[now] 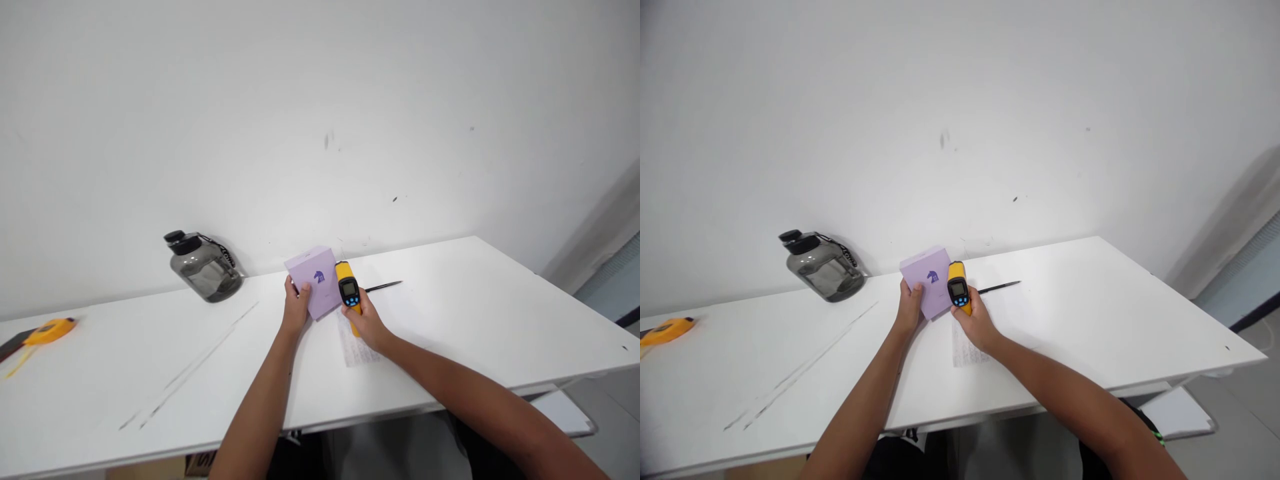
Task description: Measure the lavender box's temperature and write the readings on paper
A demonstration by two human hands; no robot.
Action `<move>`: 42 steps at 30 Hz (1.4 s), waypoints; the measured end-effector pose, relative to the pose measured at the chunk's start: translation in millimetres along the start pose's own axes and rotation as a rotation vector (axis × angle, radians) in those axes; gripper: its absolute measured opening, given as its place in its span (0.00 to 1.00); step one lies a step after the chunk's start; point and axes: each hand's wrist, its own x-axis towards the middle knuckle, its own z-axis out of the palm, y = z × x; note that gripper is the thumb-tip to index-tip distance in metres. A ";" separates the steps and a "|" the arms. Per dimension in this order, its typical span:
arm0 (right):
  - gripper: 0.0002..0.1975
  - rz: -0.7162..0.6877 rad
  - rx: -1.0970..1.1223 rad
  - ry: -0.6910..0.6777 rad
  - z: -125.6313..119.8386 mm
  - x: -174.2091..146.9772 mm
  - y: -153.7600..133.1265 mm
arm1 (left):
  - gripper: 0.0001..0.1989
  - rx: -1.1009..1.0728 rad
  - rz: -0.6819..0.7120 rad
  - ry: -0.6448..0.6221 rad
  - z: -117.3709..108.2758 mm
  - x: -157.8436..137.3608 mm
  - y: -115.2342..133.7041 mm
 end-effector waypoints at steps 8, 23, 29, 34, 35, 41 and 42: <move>0.21 -0.006 -0.004 -0.024 -0.5 0.2 2.4 | 0.41 -0.004 0.004 -0.004 -0.6 0.6 -2.8; 0.21 -0.195 -0.235 0.052 -3.6 3.1 11.2 | 0.41 -0.007 0.007 -0.010 1.6 0.0 1.3; 0.21 -0.196 -0.254 0.043 -3.6 3.0 13.7 | 0.40 -0.014 -0.001 -0.006 1.3 0.2 0.0; 0.19 -0.183 -0.262 0.043 -3.6 3.1 13.5 | 0.40 -0.009 0.010 -0.008 1.3 -0.2 0.8; 0.19 -0.178 -0.261 0.043 -3.6 3.2 13.3 | 0.40 -0.006 0.012 -0.007 1.6 -0.3 1.3; 0.18 -0.178 -0.270 0.013 -3.9 2.8 10.6 | 0.39 -0.013 0.027 -0.008 2.1 -0.1 0.7; 0.18 -0.179 -0.270 0.002 -4.1 2.5 10.0 | 0.39 -0.008 0.026 -0.006 1.8 0.0 0.0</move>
